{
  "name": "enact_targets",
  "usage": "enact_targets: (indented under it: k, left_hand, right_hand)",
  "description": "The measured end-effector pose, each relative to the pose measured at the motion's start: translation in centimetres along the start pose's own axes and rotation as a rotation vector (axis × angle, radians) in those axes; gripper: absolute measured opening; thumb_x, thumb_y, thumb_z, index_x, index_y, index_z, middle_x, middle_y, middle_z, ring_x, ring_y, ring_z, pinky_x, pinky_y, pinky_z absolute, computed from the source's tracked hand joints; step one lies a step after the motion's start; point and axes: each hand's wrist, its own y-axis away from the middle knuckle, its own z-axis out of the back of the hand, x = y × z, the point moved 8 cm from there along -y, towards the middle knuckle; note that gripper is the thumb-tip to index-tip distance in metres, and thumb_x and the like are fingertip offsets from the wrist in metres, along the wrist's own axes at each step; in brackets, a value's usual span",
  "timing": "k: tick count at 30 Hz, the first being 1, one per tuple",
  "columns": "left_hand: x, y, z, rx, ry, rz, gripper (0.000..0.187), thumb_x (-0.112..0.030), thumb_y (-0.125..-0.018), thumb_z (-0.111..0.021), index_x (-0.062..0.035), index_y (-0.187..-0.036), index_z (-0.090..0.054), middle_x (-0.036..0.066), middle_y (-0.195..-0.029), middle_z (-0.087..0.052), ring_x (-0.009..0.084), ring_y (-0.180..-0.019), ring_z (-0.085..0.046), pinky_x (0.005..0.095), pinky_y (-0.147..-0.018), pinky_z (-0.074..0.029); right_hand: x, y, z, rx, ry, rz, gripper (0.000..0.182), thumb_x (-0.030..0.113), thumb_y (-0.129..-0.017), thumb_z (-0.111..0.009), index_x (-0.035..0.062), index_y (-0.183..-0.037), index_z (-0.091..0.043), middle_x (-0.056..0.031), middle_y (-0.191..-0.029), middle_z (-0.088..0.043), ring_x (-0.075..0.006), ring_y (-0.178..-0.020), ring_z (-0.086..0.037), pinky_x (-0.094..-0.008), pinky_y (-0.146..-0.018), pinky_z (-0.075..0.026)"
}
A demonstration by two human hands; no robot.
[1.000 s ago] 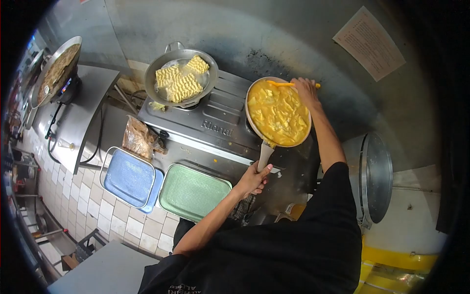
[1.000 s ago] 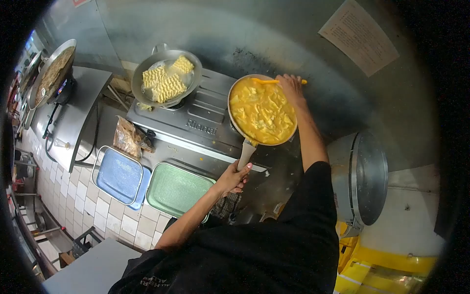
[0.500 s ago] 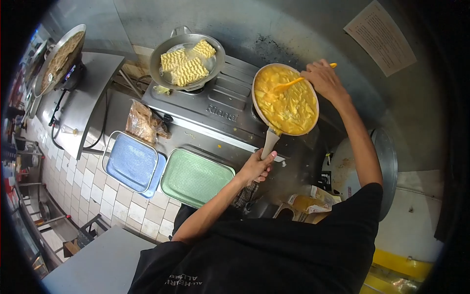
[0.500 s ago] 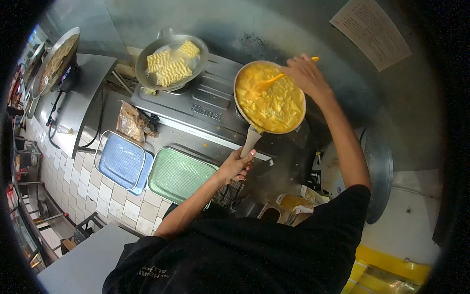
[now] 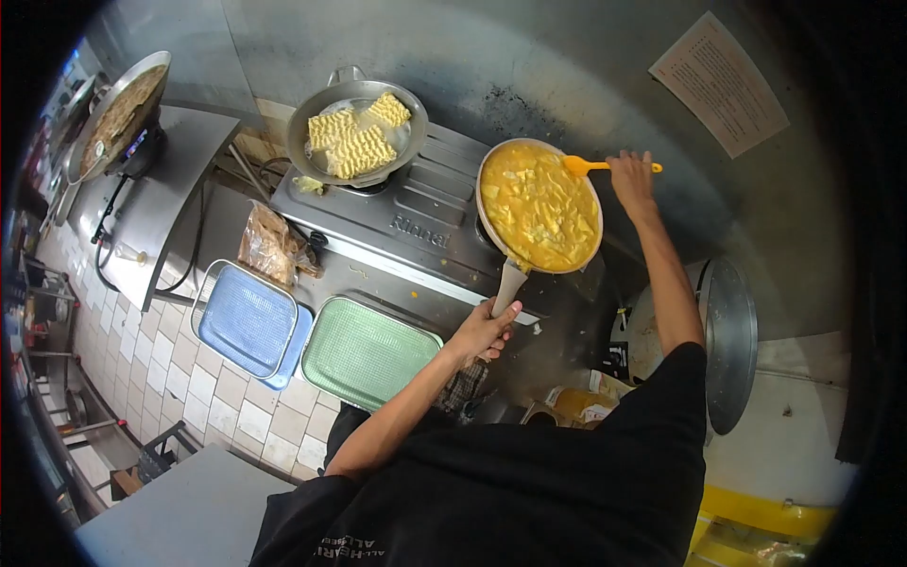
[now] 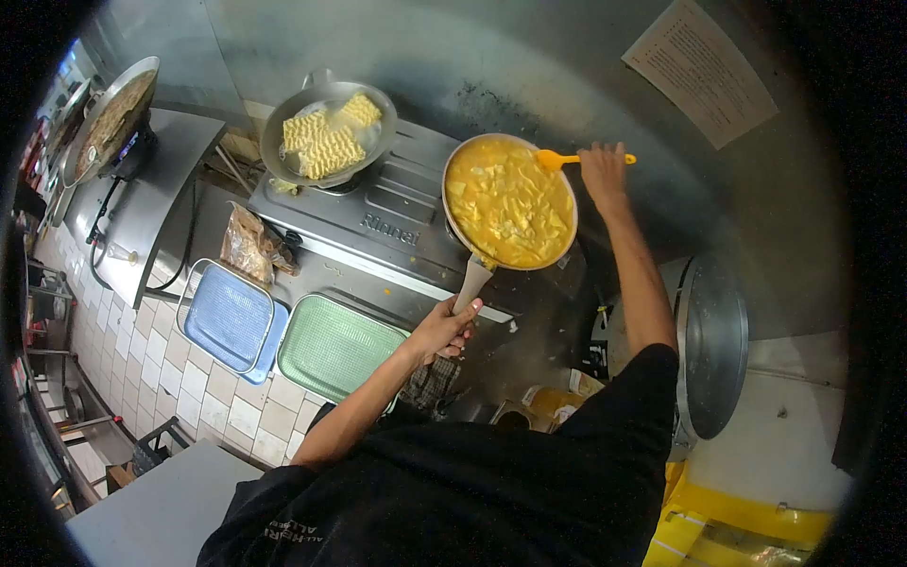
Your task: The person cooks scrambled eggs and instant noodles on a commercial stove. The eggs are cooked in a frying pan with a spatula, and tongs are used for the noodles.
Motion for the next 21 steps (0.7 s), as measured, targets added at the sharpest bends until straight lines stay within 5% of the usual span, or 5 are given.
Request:
enact_targets:
  k: [3,10,21]
  left_hand:
    - [-0.2,0.1,0.0,0.0,-0.022,0.009,0.046,-0.048,-0.093,-0.06,-0.0092,-0.112,-0.044,-0.001,-0.067,-0.042,0.0051,-0.046,-0.035,0.0204,-0.037,-0.028]
    - [0.0,-0.1,0.0,0.012,-0.026,0.036,0.047,-0.046,-0.094,-0.059,-0.0086,-0.119,-0.044,-0.002,-0.069,-0.042,0.0029,-0.048,-0.032,0.0178,-0.038,-0.028]
    - [0.3,-0.2,0.1,0.037,0.016,0.033,0.049,-0.049,-0.093,-0.06,-0.0079,-0.114,-0.042,-0.002,-0.069,-0.041,0.0033,-0.048,-0.033,0.0185,-0.038,-0.027]
  right_hand:
    - [2.1,-1.8,-3.1,-0.033,-0.083,0.005,0.026,0.015,-0.091,-0.05,0.0134,-0.105,-0.072,-0.0084,-0.098,-0.066,-0.0271,-0.1,-0.06,-0.0479,-0.095,-0.035]
    - [6.5,-6.3,-6.0,0.257,-0.343,0.153,0.022,0.016,-0.094,-0.056,0.0203,-0.11,-0.071,-0.0043,-0.095,-0.062,-0.0225,-0.101,-0.056,-0.0448,-0.093,-0.032]
    - [7.5,-3.2,1.8,0.071,-0.451,0.397,0.017,0.017,-0.09,-0.061,0.0174,-0.102,-0.073,-0.0023,-0.083,-0.058,-0.0185,-0.089,-0.055,-0.0381,-0.087,-0.033]
